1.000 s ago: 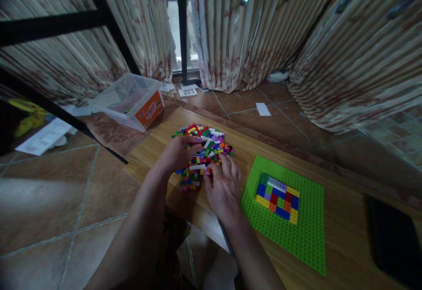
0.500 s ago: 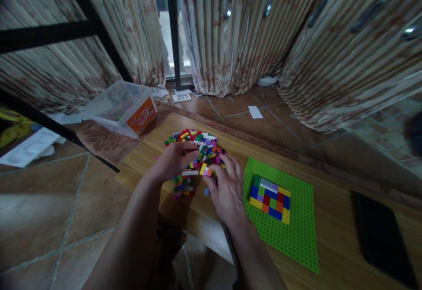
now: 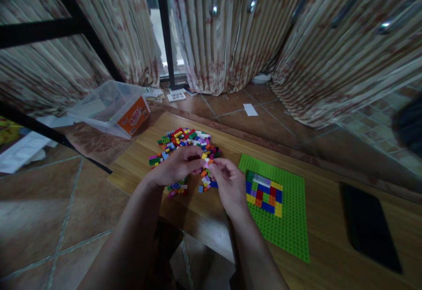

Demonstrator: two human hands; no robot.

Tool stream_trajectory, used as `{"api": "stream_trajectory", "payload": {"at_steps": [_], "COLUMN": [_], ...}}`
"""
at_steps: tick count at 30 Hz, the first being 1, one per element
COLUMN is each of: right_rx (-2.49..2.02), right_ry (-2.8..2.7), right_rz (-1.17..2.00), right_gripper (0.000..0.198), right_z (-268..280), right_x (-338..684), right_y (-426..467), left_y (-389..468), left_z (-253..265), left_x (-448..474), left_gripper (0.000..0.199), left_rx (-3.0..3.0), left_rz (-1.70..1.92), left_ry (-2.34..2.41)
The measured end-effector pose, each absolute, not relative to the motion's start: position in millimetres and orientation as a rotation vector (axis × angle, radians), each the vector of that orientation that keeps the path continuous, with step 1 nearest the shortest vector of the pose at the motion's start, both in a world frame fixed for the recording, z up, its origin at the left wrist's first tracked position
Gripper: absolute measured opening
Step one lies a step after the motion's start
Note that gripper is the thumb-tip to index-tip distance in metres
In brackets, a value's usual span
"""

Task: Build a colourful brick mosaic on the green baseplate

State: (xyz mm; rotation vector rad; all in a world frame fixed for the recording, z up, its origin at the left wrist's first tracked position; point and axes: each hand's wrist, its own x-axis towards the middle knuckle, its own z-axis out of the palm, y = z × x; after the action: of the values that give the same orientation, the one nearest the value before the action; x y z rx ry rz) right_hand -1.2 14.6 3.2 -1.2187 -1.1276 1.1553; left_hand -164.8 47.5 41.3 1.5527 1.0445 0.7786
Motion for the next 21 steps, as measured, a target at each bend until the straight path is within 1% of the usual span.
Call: {"api": "stream_trajectory", "payload": {"at_steps": [2, 14, 17, 21], "right_rx": [-1.199, -1.085, -1.218, -1.397], "right_ry": [-1.066, -0.945, -1.072, -1.448], "right_rz": [1.221, 1.385, 1.252, 0.925], "right_gripper": [0.028, 0.022, 0.022, 0.018], "right_z": [3, 1, -1, -3], "right_x": [-1, 0, -1, -3], "right_y": [15, 13, 14, 12], "left_y": [47, 46, 48, 51], "left_z": [41, 48, 44, 37], "left_x": [-162, -157, -163, -172], "left_gripper": [0.019, 0.023, 0.021, 0.016], "left_rx": [1.512, 1.28, 1.27, 1.306], "left_rz": [0.754, 0.705, 0.733, 0.739], "left_ry": [1.004, 0.926, 1.0, 1.145]}}
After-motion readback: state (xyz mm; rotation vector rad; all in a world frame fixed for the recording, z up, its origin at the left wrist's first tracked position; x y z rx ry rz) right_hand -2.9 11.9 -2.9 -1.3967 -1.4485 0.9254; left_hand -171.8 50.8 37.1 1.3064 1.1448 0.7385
